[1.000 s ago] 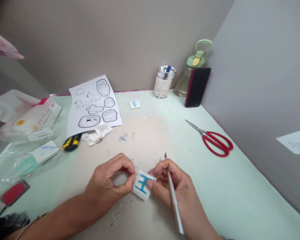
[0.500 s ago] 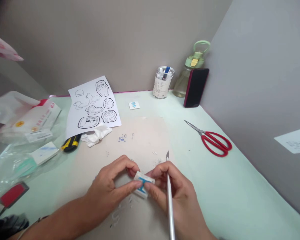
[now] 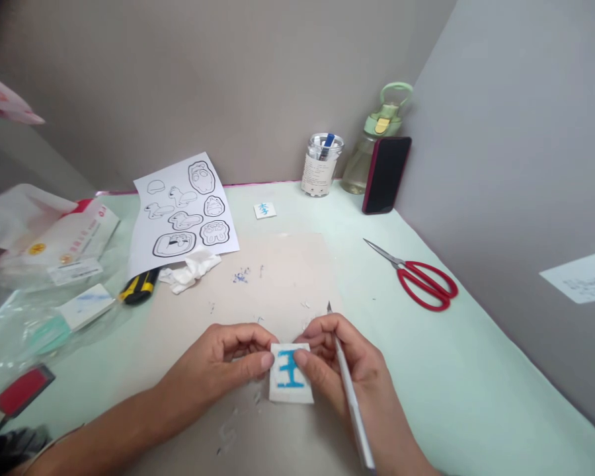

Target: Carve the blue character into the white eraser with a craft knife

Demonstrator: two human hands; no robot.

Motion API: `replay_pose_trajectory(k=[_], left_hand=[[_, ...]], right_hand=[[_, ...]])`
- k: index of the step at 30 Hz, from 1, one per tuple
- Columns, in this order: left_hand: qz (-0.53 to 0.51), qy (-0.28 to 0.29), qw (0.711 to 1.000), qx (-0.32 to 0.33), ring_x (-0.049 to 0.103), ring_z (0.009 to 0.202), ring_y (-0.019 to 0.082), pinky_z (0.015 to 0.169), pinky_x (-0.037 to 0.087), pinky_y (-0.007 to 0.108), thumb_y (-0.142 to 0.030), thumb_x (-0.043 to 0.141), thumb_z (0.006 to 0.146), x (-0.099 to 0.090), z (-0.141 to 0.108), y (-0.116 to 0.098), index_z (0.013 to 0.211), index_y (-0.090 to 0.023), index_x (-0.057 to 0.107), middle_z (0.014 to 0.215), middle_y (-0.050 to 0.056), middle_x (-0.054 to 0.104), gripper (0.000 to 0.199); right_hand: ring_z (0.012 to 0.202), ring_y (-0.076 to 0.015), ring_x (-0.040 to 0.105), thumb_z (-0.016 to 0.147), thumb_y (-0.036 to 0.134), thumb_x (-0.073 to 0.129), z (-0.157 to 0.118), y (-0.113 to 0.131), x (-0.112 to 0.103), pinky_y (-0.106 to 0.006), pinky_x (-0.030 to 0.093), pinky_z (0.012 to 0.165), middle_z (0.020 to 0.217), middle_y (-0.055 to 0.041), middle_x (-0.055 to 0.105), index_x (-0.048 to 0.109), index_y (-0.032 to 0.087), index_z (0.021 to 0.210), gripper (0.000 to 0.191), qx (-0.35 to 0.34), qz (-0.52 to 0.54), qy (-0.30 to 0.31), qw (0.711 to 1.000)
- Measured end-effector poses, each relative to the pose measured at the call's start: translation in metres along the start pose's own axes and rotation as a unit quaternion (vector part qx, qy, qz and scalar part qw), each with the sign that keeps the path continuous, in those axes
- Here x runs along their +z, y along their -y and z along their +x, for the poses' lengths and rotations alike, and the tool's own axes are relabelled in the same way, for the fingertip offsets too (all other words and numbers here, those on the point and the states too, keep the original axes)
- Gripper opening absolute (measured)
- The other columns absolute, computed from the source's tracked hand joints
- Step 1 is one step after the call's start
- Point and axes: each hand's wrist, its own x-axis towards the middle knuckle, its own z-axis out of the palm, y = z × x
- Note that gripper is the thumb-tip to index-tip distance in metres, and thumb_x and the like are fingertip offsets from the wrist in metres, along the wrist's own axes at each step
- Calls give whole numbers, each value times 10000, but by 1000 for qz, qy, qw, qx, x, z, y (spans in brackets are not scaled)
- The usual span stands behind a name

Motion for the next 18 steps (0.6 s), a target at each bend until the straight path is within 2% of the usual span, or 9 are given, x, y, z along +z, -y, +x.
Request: replay_pose_trajectory(k=[4,9,13,15,18], left_hand=[[-9,2,1000,-5,566,788,161,747,428,281,-319,611,846,1,1,1,895,-145,674,815,31,650,192],[-65,-6,998,21,538,794,131,744,430,253,-286,673,813,2,2,6,1031,-190,637,848,-5,578,240],[-103,5,994,26,574,776,122,747,460,260,-239,652,830,6,2,9,1089,-222,629,862,-9,556,260],[-125,-6,992,22,608,762,124,758,486,275,-216,644,829,8,2,10,1132,-231,606,862,-11,552,306],[-140,-29,989,29,644,788,134,797,506,286,-179,636,822,10,2,10,1173,-231,584,866,-8,565,359]], right_hand=[[606,-115,537,823,430,666,1,0,0,-199,428,533,724,27,601,546,242,912,240,3,-6,7,1000],[609,-113,542,817,405,677,-5,3,5,-202,448,550,735,31,610,569,252,917,212,-4,-27,-4,1000],[765,-167,642,822,417,665,-5,5,3,-248,523,659,892,-8,679,567,271,1006,255,-15,-31,-29,999],[871,-190,658,824,420,665,-2,5,-2,-267,541,731,961,-21,690,543,284,1058,297,-26,-44,-53,997],[929,-201,660,829,422,665,2,2,-9,-283,548,776,1016,-34,688,515,288,1093,332,-26,-58,-67,996]])
